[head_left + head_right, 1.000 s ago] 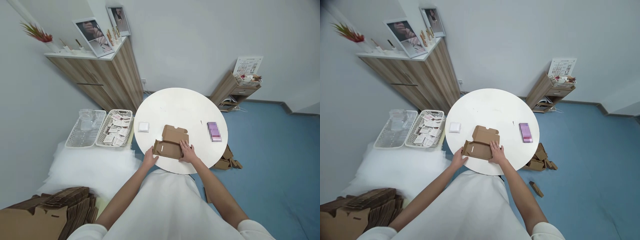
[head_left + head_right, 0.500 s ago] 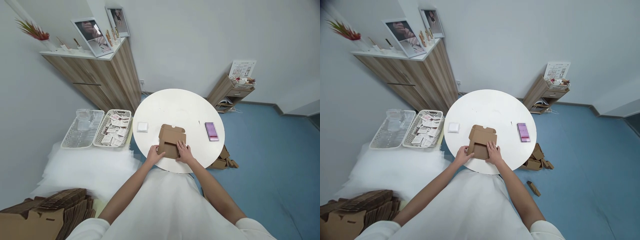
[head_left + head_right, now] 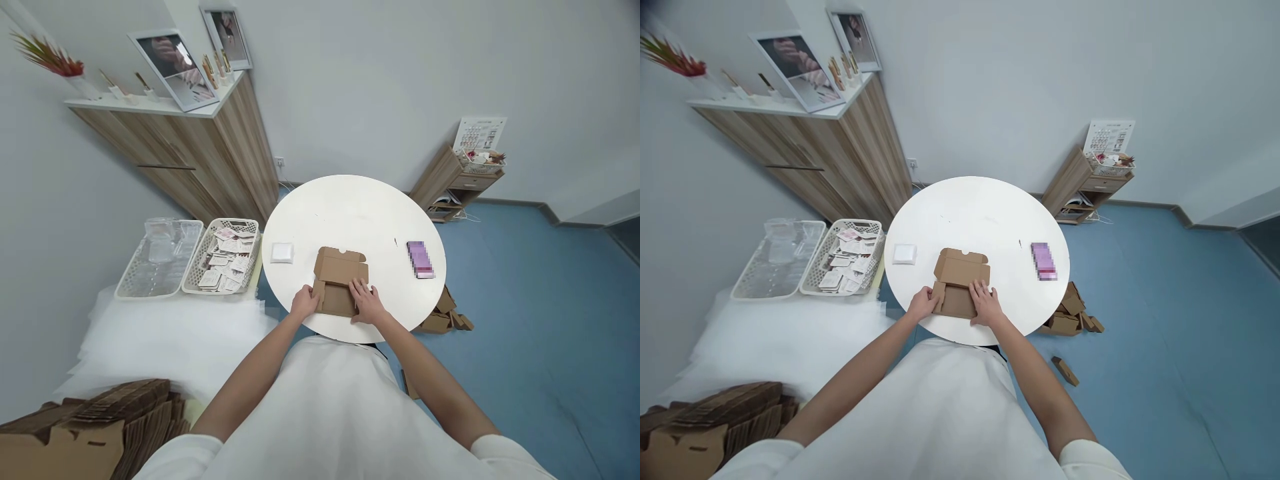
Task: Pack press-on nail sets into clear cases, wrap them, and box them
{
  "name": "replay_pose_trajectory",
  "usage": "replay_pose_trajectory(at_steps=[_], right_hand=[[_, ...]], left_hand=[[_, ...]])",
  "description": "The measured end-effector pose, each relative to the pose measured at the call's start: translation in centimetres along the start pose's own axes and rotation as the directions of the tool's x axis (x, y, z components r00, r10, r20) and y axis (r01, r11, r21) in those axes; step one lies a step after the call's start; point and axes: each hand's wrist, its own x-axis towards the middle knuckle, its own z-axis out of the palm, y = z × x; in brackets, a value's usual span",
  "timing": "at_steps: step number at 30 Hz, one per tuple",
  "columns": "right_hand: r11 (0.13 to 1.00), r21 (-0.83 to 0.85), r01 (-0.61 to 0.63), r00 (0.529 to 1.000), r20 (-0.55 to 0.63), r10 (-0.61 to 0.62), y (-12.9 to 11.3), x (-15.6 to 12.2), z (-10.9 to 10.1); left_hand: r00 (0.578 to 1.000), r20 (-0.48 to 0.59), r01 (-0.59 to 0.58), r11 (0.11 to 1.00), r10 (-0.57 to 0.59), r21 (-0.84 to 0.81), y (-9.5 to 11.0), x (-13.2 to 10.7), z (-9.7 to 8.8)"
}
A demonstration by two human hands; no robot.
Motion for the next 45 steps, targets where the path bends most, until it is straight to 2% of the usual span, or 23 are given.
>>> replay_pose_trajectory(at_steps=[6, 12, 18, 23, 26, 30, 32, 34, 36, 39, 42, 44, 45], right_hand=[[1.000, -0.026, 0.015, 1.000, 0.004, -0.015, 0.0, 0.0, 0.3], [0.999, -0.021, 0.045, 0.999, -0.015, -0.045, -0.3, -0.4, 0.7], [0.999, 0.010, 0.042, 0.999, 0.004, -0.042, -0.8, -0.7, 0.4], [0.999, 0.029, 0.025, 0.999, 0.037, -0.026, -0.9, -0.7, -0.1], [1.000, 0.022, 0.011, 0.999, 0.047, -0.012, -0.5, -0.5, -0.3], [1.000, -0.007, 0.012, 0.999, 0.053, -0.011, 0.4, -0.4, -0.7], [0.999, -0.025, 0.024, 0.998, 0.058, -0.023, 0.8, -0.4, -0.8], [0.999, -0.039, 0.034, 0.998, 0.062, -0.031, 0.9, -0.3, -0.9], [0.998, -0.040, 0.037, 0.997, 0.064, -0.035, 0.9, -0.3, -1.1], [0.999, -0.006, 0.046, 0.998, 0.036, -0.046, 1.0, -0.7, -1.4], [0.993, 0.112, -0.027, 0.996, -0.081, 0.037, 1.7, -1.8, -0.9], [0.943, 0.293, -0.158, 0.964, -0.160, 0.211, 2.4, -2.8, 0.0], [0.883, 0.413, -0.225, 0.934, -0.168, 0.317, 2.7, -3.3, 0.5]], left_hand=[[0.992, 0.111, 0.049, 0.994, -0.060, 0.101, 0.3, 1.1, -0.6], [0.985, 0.164, 0.027, 0.985, -0.055, 0.169, 0.3, 1.3, -0.8], [0.992, 0.128, -0.030, 0.963, -0.004, 0.266, 0.3, 0.9, -0.5], [0.999, 0.038, -0.024, 0.929, 0.011, 0.369, 0.6, 0.4, 0.4], [0.999, 0.004, -0.041, 0.944, 0.042, 0.327, 0.6, -0.2, 0.5], [0.982, 0.000, -0.185, 0.972, 0.187, 0.142, 0.4, -1.5, -0.1], [0.962, 0.047, -0.273, 0.952, 0.269, 0.141, 0.7, -2.0, -0.6], [0.943, 0.142, -0.324, 0.922, 0.299, 0.211, 1.2, -2.1, -0.9], [0.937, 0.224, -0.328, 0.899, 0.269, 0.292, 1.9, -1.9, -1.1], [0.936, 0.262, -0.318, 0.884, 0.235, 0.344, 2.5, -1.5, -1.1], [0.935, 0.258, -0.320, 0.890, 0.243, 0.324, 2.5, -1.4, -1.0], [0.937, 0.248, -0.316, 0.900, 0.247, 0.299, 2.4, -1.4, -0.9], [0.938, 0.242, -0.314, 0.906, 0.248, 0.286, 2.4, -1.4, -0.8]])
